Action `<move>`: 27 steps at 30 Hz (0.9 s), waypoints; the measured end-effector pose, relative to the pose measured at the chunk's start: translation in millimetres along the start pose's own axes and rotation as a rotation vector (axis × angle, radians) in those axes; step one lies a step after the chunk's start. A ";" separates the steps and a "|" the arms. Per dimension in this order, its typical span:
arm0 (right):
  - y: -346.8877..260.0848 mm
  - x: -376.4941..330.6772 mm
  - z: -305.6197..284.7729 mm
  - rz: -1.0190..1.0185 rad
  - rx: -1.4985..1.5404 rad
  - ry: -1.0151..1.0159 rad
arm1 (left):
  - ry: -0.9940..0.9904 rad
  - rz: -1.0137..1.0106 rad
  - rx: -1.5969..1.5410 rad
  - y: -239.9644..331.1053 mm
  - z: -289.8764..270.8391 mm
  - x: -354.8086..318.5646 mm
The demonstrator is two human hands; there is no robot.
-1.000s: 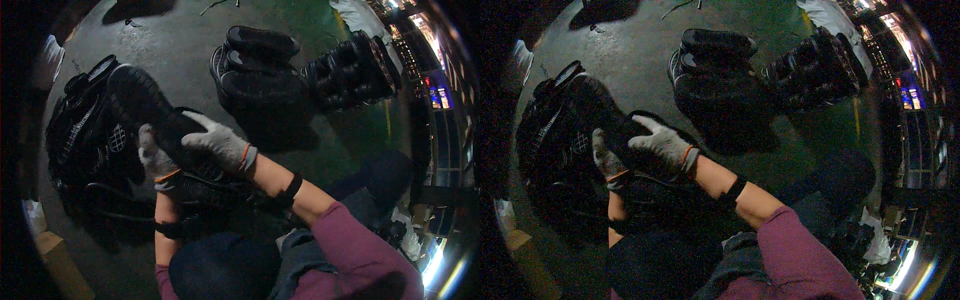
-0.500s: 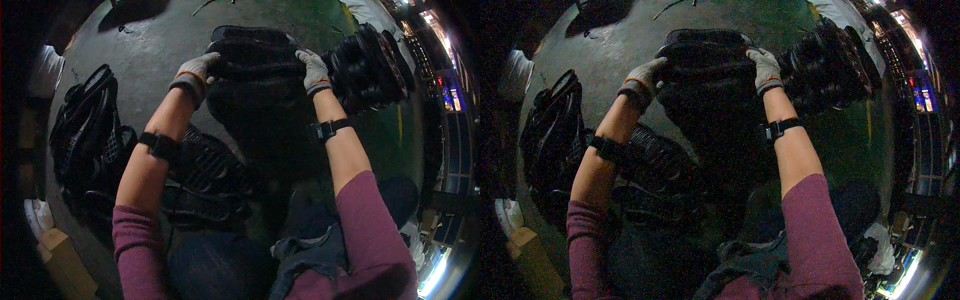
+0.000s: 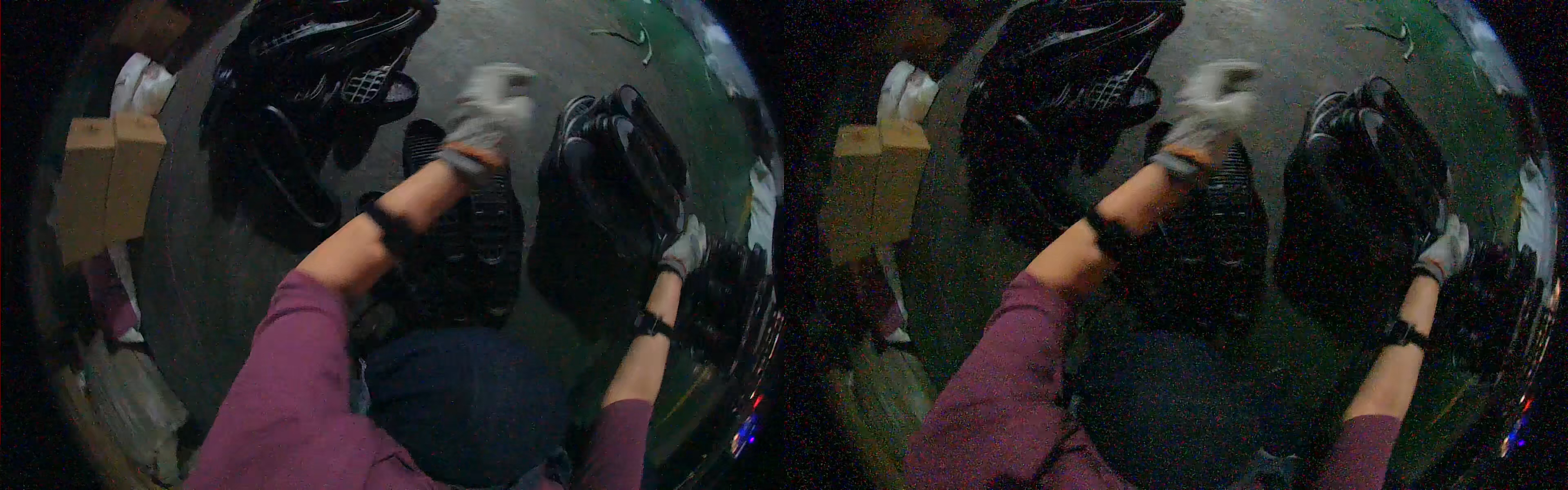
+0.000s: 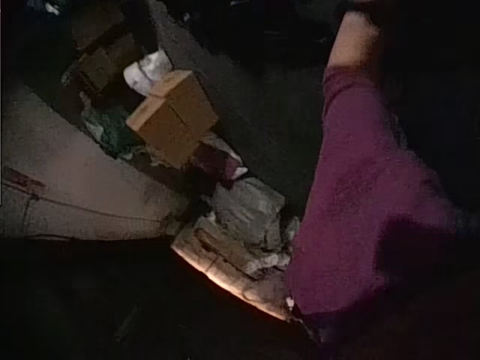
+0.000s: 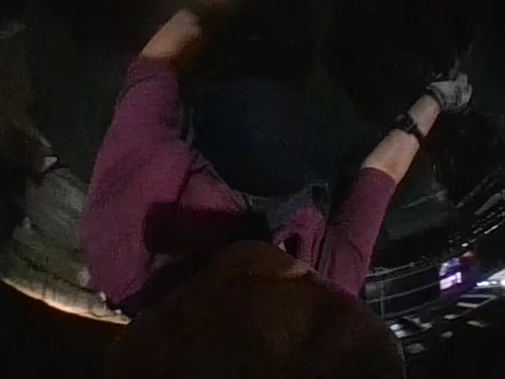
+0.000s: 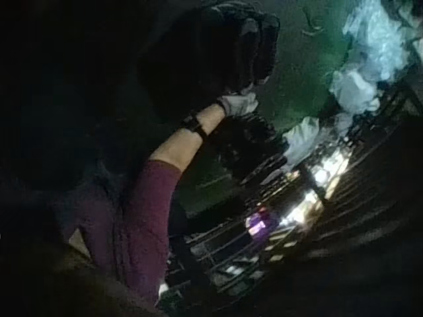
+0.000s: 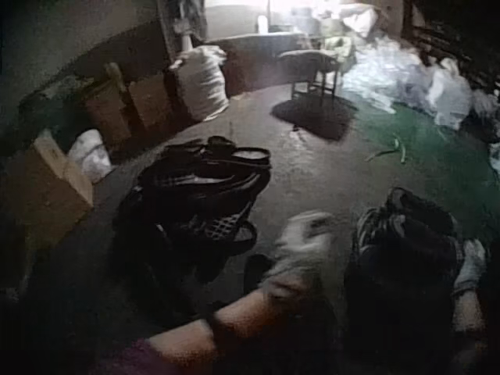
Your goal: Sorting and stacking black shoe soles on the floor of a manufacturing storage area.
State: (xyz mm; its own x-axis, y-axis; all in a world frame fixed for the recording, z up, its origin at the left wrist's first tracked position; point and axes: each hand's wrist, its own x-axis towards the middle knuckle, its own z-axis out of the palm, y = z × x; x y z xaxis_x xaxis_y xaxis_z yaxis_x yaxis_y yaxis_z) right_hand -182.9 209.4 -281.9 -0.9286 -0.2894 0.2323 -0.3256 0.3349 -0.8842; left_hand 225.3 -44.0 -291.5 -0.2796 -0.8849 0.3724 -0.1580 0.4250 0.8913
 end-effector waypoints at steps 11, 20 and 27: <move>-120.8 -250.4 158.4 -0.100 -0.176 -0.565 | 0.519 -0.969 0.611 -83.7 -300.1 -158.8; -114.4 -317.2 190.7 -0.077 -0.792 -0.762 | 0.555 -0.757 0.569 -104.2 -285.5 -170.1; -153.1 -300.8 184.9 0.702 0.223 -1.071 | 0.667 -0.949 0.381 -92.6 -264.8 -184.6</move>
State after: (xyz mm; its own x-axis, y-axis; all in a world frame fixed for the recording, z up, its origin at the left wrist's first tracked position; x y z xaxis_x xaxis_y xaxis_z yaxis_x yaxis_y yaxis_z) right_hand 179.2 79.5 -291.3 -0.2507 -0.7168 -0.6507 0.3014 0.5809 -0.7561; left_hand 542.3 29.6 -374.3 0.6212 -0.7505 -0.2255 -0.3339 -0.5138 0.7902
